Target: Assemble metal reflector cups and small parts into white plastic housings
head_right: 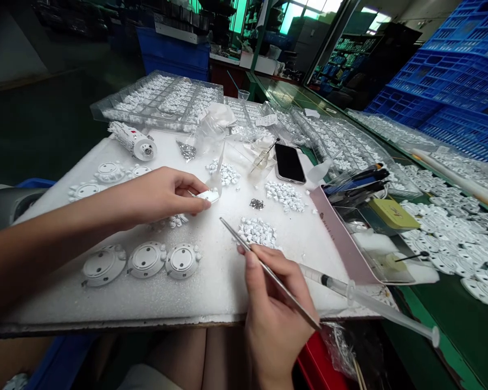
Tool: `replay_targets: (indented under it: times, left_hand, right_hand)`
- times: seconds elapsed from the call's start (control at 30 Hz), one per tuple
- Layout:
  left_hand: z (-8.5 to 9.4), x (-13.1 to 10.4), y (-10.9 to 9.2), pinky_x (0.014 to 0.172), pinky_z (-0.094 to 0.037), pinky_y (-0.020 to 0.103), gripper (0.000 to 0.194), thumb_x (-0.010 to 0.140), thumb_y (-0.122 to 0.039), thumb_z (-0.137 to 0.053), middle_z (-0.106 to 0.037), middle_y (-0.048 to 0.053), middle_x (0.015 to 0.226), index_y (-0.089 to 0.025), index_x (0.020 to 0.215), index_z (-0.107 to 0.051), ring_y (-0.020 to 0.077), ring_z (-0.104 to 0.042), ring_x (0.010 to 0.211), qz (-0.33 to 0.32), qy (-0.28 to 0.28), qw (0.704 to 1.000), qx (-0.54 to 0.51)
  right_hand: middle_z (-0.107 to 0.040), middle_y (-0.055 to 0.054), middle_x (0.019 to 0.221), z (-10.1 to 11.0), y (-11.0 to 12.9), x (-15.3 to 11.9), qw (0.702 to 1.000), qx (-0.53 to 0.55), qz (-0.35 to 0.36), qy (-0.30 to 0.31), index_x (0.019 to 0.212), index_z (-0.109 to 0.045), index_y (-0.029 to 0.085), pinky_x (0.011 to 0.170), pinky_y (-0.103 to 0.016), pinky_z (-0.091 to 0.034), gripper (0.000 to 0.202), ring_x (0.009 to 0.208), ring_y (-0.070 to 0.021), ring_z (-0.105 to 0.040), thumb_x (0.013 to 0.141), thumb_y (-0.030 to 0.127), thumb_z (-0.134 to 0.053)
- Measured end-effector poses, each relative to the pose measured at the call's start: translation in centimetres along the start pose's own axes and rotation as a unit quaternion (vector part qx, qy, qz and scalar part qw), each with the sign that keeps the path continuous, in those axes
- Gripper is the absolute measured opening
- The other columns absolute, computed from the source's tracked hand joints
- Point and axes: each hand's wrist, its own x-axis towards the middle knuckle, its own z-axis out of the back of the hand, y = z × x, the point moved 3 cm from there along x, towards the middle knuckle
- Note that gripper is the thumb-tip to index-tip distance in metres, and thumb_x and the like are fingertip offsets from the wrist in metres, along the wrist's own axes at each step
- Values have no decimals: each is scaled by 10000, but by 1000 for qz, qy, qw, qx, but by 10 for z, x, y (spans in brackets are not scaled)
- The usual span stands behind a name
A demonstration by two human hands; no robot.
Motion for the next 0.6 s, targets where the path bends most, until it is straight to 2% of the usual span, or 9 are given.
replay_targets:
  times: [0.03,0.1,0.23,0.37,0.43,0.5,0.53,0.6]
  left_hand:
    - [-1,0,0,625,-445,322,357,692,-457,-705,-748,49,869,-253,980,-755,239,-678,766,-3,14,1000,0]
    - [-4,0,0,655,-459,323,363,674,-443,-724,-754,46,879,-255,982,-764,244,-682,790,-12,36,999,4]
    - [-8,-1,-1,721,-484,314,472,673,-478,-743,-768,42,903,-233,1077,-745,243,-701,826,-21,71,997,-1]
    - [-10,1,0,759,-498,300,512,677,-433,-762,-774,51,977,-213,1137,-713,240,-711,890,-33,88,995,-9]
    - [-11,2,0,747,-501,293,466,680,-395,-762,-774,44,979,-214,1107,-717,234,-712,889,-38,90,995,-17]
    - [-13,2,1,714,-500,288,330,711,-345,-725,-773,29,925,-222,1018,-740,222,-711,855,-42,93,995,-14]
    - [-14,2,1,697,-498,288,263,728,-322,-700,-769,22,887,-226,969,-749,216,-709,833,-43,94,995,-7]
    - [-15,2,2,678,-498,290,199,746,-289,-668,-758,17,838,-227,916,-752,210,-704,807,-45,87,995,9]
  right_hand:
    - [-732,-47,885,2,-2,-1,999,5,-17,-33,898,-736,203,850,-413,-586,149,863,-219,-722,795,297,-787]
    - [-730,-55,878,1,-4,-1,998,14,-28,-49,887,-734,192,850,-441,-586,172,856,-230,-723,787,318,-794]
    - [-739,-43,918,-4,-1,-1,999,32,21,-11,892,-734,207,847,-424,-593,114,839,-207,-721,796,248,-781]
    - [-746,-23,931,-2,1,-1,999,14,51,13,910,-739,223,855,-374,-589,110,846,-178,-712,809,187,-762]
    - [-748,-12,935,-2,1,-2,998,9,54,26,922,-740,231,864,-355,-581,129,861,-168,-708,810,171,-757]
    - [-749,-7,926,-3,1,-3,998,12,56,39,926,-740,236,872,-347,-572,138,878,-167,-704,809,165,-758]
    - [-747,-7,920,-3,1,-3,998,17,56,36,919,-740,234,873,-351,-570,130,875,-169,-704,808,169,-760]
    - [-740,-14,901,-3,1,-3,999,31,43,-9,894,-736,224,855,-369,-573,99,837,-174,-705,805,199,-771]
